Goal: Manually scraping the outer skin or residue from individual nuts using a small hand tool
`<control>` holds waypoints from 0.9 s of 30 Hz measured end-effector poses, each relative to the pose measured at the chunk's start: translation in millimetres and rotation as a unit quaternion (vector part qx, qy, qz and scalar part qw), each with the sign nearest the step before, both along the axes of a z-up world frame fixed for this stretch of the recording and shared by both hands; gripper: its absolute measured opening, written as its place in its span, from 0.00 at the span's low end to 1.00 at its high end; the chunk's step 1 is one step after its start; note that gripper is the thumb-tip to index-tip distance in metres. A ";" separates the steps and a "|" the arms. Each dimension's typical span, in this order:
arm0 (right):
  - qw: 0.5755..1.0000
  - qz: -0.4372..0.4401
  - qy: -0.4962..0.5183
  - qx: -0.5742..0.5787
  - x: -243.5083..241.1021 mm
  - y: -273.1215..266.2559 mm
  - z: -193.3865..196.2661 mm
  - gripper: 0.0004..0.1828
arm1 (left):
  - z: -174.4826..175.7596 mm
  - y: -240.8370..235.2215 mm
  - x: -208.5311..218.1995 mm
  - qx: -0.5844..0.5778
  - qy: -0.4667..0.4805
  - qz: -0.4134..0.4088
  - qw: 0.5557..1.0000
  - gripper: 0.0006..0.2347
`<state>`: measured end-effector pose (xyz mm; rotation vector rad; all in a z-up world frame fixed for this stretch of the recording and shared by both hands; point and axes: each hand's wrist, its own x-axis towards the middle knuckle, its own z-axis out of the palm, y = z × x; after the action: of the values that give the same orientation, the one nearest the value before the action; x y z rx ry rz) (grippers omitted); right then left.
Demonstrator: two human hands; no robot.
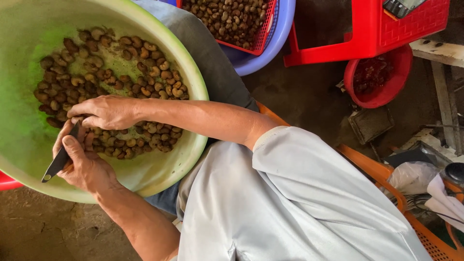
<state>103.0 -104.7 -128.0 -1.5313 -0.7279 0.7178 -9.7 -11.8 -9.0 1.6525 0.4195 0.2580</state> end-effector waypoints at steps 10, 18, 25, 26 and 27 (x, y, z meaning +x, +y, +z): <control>0.999 -0.025 -0.044 -0.018 -3.3 1.7 3.9 0.24 | 0.8 0.2 -0.8 -0.001 0.018 0.014 1.000 0.16; 0.999 -0.011 -0.028 -0.024 -0.9 -3.7 9.3 0.23 | -3.0 3.7 -2.5 -0.009 0.006 0.006 1.000 0.15; 0.999 -0.006 -0.040 -0.034 1.3 -11.6 25.6 0.15 | -9.2 8.0 -3.3 0.006 -0.002 0.001 1.000 0.13; 0.999 -0.011 -0.040 -0.024 1.9 -12.8 31.1 0.10 | -11.9 10.9 -3.1 -0.009 -0.006 0.028 1.000 0.11; 0.999 -0.011 -0.040 -0.024 1.4 -13.2 31.5 0.10 | -12.1 11.2 -4.5 -0.008 -0.007 0.029 1.000 0.11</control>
<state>104.4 -117.9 -96.6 -1.6167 -0.7583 0.6644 -14.2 -0.6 -21.0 1.6232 0.4581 0.3070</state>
